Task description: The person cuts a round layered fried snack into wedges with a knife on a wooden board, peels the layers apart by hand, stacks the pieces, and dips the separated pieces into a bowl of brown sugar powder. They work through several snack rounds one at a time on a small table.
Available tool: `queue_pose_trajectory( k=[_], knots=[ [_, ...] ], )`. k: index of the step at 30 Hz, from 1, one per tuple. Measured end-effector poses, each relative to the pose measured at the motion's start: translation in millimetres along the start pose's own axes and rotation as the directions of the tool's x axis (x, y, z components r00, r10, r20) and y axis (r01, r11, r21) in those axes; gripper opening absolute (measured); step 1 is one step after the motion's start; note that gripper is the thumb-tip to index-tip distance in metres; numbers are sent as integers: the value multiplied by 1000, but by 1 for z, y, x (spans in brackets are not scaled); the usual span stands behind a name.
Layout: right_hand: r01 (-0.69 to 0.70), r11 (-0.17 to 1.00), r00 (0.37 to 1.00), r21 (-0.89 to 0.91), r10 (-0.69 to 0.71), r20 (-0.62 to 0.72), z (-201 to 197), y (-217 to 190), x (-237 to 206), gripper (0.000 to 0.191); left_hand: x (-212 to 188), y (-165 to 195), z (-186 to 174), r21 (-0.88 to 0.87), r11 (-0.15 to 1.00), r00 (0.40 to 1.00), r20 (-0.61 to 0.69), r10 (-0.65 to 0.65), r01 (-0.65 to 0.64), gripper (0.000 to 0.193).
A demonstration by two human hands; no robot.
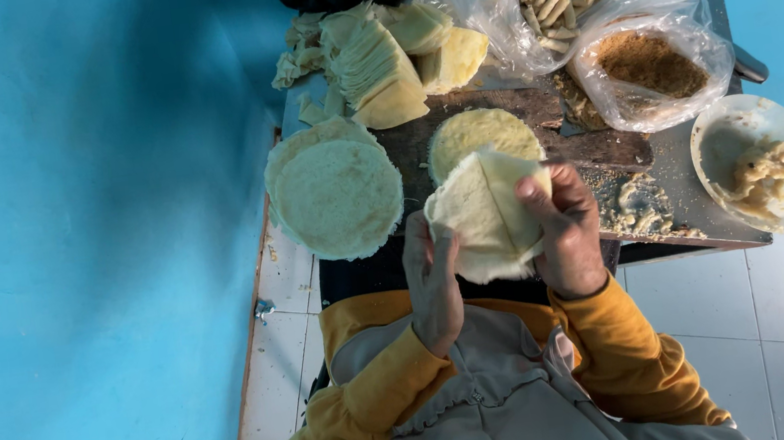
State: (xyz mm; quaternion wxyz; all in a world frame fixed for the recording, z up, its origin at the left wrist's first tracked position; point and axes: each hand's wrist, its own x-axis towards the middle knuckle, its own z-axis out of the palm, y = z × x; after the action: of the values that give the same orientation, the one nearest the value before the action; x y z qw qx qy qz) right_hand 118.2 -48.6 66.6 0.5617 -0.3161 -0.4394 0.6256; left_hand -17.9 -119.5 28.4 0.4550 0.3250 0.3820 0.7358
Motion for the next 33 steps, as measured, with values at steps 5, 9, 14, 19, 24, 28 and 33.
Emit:
queue_pose_trajectory(
  k=[5,9,14,19,24,28,33],
  knots=[
    [51,960,967,-277,22,255,-9,9,1,17,11,-18,-4,-12,968,966,59,-251,252,28],
    [-215,960,976,-178,203,-79,-23,-3,6,19,6,-24,-9,-231,973,984,-175,-32,-9,29],
    [-114,989,980,99,128,-150,-46,-15,14,23,6,-10,-17,-470,875,923,-377,-78,-118,33],
    [3,996,998,84,2,-57,-74,-34,33,15,24,24,-42,-493,812,909,-404,104,-312,33],
    [-96,988,994,124,101,-35,-82,-51,55,13,35,58,-62,-433,833,898,-412,157,-345,46],
    [-42,995,995,90,49,-82,-80,-51,65,10,43,72,-65,-403,827,874,-444,198,-392,51],
    [122,989,993,-89,-121,12,-101,-55,83,13,48,83,-80,-328,852,851,-475,225,-409,50]
  ],
)
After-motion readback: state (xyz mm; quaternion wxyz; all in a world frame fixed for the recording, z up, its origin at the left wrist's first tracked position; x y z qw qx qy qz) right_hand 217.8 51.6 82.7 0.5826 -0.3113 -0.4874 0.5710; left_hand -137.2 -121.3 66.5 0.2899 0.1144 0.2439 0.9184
